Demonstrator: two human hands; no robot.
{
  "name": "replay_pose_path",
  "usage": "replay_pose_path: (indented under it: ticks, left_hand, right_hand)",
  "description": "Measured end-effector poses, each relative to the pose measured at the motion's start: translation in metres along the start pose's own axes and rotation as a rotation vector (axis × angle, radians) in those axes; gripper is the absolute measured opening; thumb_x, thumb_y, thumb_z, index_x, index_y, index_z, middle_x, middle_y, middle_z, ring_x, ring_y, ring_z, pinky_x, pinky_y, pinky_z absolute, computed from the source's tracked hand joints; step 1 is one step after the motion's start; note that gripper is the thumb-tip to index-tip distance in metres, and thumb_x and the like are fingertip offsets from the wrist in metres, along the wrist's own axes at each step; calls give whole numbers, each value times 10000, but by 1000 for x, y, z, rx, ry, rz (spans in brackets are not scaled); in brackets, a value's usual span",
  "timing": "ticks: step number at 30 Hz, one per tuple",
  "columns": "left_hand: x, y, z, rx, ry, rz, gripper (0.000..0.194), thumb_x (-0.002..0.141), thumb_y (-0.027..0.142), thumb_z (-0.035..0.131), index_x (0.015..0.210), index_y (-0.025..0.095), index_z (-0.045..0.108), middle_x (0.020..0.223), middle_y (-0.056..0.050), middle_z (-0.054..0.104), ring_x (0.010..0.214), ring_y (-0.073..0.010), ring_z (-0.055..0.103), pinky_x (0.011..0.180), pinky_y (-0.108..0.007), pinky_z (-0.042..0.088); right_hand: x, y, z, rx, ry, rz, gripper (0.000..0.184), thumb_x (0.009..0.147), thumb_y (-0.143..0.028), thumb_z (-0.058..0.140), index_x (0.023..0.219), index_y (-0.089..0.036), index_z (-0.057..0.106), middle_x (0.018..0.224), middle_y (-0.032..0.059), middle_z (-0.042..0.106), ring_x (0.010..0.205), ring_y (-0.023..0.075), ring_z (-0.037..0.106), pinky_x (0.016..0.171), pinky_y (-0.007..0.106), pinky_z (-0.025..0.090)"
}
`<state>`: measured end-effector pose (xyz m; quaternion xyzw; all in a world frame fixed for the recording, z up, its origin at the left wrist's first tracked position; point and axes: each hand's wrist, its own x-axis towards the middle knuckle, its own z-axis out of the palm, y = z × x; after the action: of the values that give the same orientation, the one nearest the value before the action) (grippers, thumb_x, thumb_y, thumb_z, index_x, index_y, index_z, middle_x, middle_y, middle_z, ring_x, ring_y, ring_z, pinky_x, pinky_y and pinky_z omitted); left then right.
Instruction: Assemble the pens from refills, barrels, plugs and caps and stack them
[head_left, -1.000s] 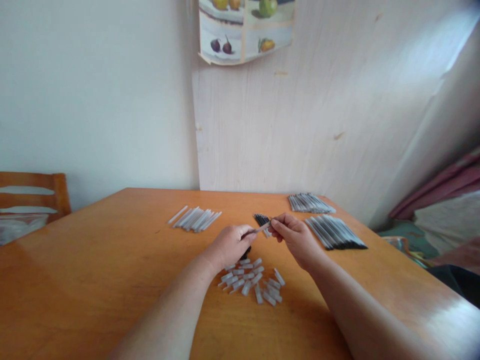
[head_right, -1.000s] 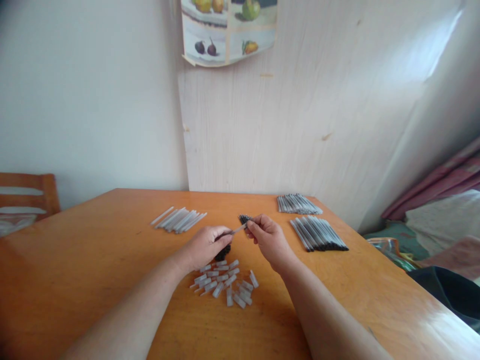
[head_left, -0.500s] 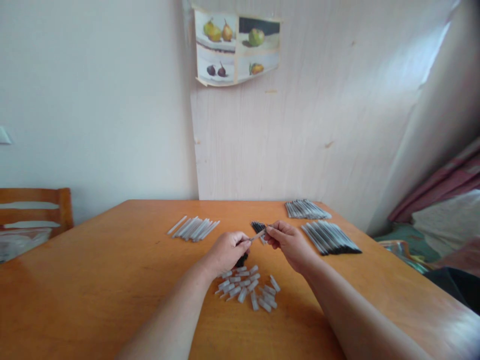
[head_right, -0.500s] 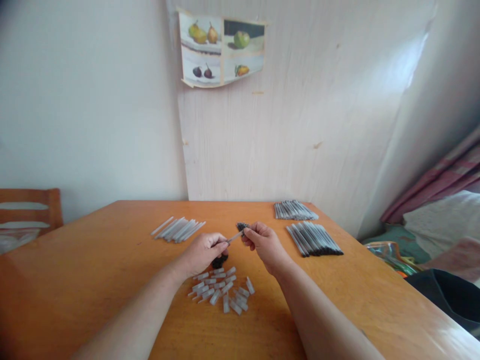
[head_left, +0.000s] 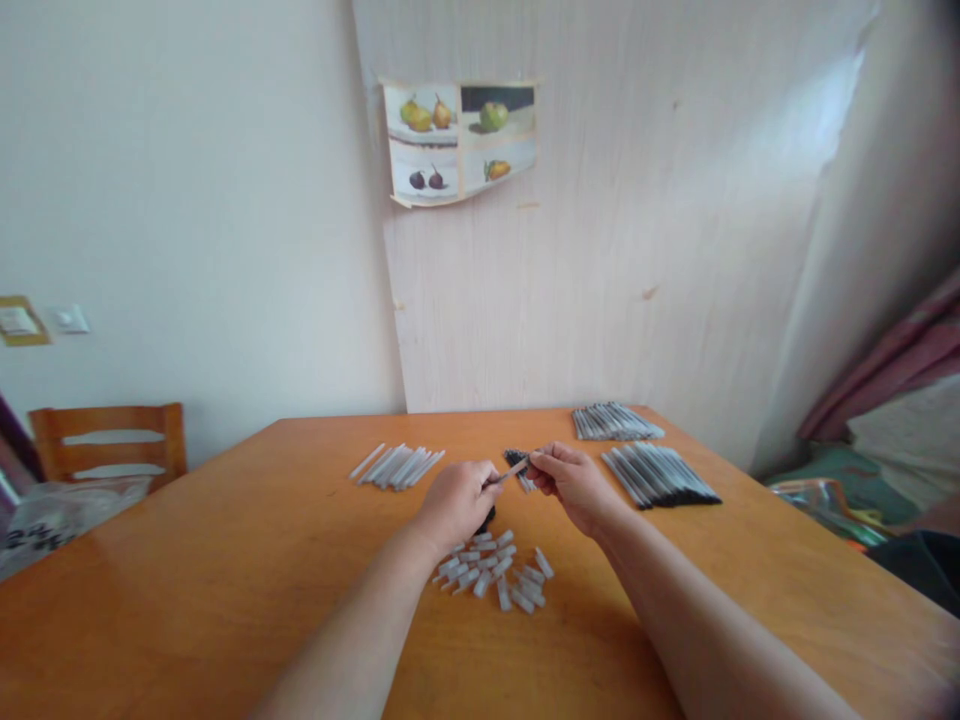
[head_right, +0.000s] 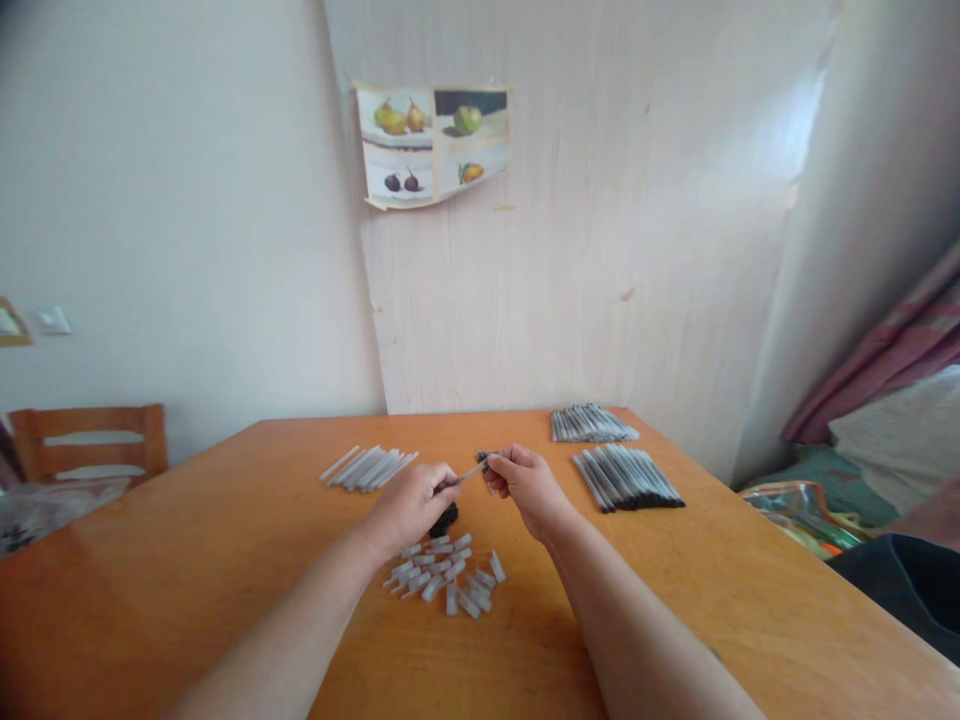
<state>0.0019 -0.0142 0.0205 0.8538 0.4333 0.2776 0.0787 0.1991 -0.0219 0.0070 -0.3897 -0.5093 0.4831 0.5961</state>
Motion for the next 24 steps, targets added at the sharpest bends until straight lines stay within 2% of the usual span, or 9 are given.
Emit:
replay_pose_path:
  ticks: [3, 6, 9, 11, 13, 16, 19, 21, 24]
  left_hand:
    - [3, 2, -2, 53, -5, -31, 186, 840, 357, 547, 858, 222, 673, 825, -40, 709, 744, -170, 613, 623, -260, 366]
    - [7, 2, -2, -14, 10, -73, 195, 816, 379, 576, 866, 229, 691, 828, -38, 714, 738, -173, 613, 623, -259, 374]
    - [13, -2, -1, -172, 110, -95, 226, 811, 399, 581, 887, 223, 701, 860, -45, 721, 764, -182, 620, 654, -267, 401]
    - [17, -5, 2, -296, 192, -127, 235, 795, 399, 599, 892, 211, 699, 852, -38, 721, 769, -178, 622, 679, -268, 416]
    - [21, -8, 6, -428, 280, -177, 247, 781, 400, 608, 866, 184, 693, 828, -43, 716, 751, -171, 614, 675, -264, 421]
    - [25, -12, 12, -587, 382, -283, 297, 779, 431, 609, 893, 165, 675, 801, -50, 708, 655, -139, 576, 608, -244, 405]
    - [25, -16, 20, -731, 455, -323, 313, 761, 439, 636, 898, 158, 653, 785, -46, 697, 598, -111, 539, 560, -224, 386]
    - [22, -20, 24, -812, 478, -332, 327, 739, 443, 663, 881, 149, 645, 779, -42, 687, 571, -94, 515, 541, -216, 379]
    - [18, -25, 30, -900, 477, -360, 367, 706, 466, 693, 862, 137, 642, 773, -42, 678, 551, -80, 492, 530, -213, 383]
  right_hand:
    - [0, -2, 1, 9, 18, 1, 315, 689, -437, 706, 667, -159, 560, 617, 18, 618, 517, 90, 473, 506, 245, 322]
    - [-1, -6, 0, 0, 25, 10, 321, 701, -452, 690, 707, -151, 580, 648, 28, 624, 525, 89, 484, 508, 238, 347]
    - [-1, -11, -5, -81, 42, 50, 262, 742, -410, 649, 784, -161, 581, 691, 38, 643, 546, 97, 514, 508, 227, 369]
    - [-2, -14, -10, -260, 40, 84, 187, 735, -340, 638, 748, -172, 557, 648, 26, 631, 539, 99, 516, 484, 214, 351]
    - [-4, -16, -16, -448, -87, 114, 138, 719, -291, 636, 725, -174, 563, 606, 14, 620, 523, 98, 509, 465, 206, 327]
    - [-8, -18, -22, -664, -357, 138, 101, 696, -256, 638, 684, -173, 581, 578, 8, 622, 517, 107, 520, 482, 213, 338]
    - [-11, -20, -23, -877, -592, 186, 103, 678, -246, 630, 619, -169, 595, 561, 7, 623, 512, 118, 525, 499, 229, 344]
    - [-13, -22, -21, -1021, -698, 211, 124, 666, -254, 631, 582, -165, 613, 540, 6, 614, 497, 119, 512, 497, 235, 332]
    - [-15, -25, -17, -1163, -778, 206, 156, 649, -278, 643, 549, -158, 639, 520, 5, 609, 489, 119, 502, 503, 241, 322]
